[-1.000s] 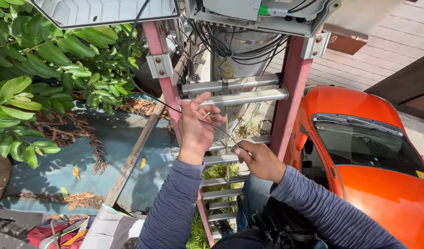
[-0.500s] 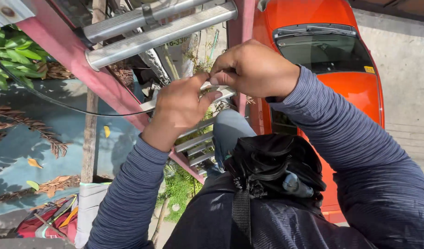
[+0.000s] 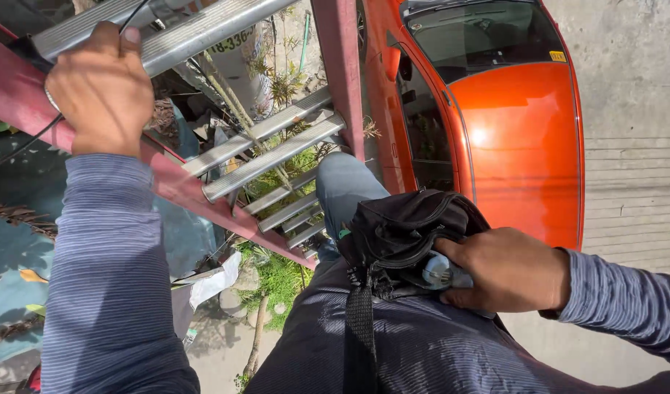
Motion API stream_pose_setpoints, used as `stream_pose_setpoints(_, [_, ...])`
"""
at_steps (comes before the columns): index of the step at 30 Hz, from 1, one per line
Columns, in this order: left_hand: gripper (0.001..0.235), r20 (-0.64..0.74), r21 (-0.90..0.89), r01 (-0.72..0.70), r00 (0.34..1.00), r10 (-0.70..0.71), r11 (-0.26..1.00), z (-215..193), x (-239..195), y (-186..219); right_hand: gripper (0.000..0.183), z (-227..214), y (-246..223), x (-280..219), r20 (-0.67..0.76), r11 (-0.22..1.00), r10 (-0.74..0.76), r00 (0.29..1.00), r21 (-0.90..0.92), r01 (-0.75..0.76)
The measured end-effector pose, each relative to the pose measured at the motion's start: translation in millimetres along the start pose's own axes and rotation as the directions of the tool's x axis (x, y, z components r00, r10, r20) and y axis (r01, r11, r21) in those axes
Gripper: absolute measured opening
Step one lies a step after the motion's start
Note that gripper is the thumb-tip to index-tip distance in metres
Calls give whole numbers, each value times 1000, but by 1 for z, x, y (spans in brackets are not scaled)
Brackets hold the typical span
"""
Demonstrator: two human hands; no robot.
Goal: Connecting and preparing telecom or electrical wires on an outdoor utility pole.
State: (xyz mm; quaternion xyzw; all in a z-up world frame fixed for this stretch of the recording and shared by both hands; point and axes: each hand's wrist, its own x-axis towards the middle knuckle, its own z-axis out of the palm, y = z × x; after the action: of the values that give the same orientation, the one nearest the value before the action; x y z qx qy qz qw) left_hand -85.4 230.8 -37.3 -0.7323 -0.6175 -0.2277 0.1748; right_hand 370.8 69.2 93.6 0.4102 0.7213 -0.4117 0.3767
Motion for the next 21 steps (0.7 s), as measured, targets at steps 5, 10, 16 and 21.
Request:
stream_pose_setpoints(5, [22,-68,62,-10,998,14,998,-1,1,-3,60,24,16,13,-302,988,-131,944,33,148])
stream_pose_setpoints(10, [25,-101,50,-38,994,43,998,1,2,-7,61,23,59,3,-533,663,-454,714,334,670])
stream_pose_setpoints(16, [29,-25,32,9,1000,-8,999,5,-1,-12,66,50,112,-4,-625,137,-188,758,748,650])
stream_pose_setpoints(21, [31,-39,9,-24,999,24,1000,9,-6,-19,63,24,112,-18,-691,-327,-5,723,685,652])
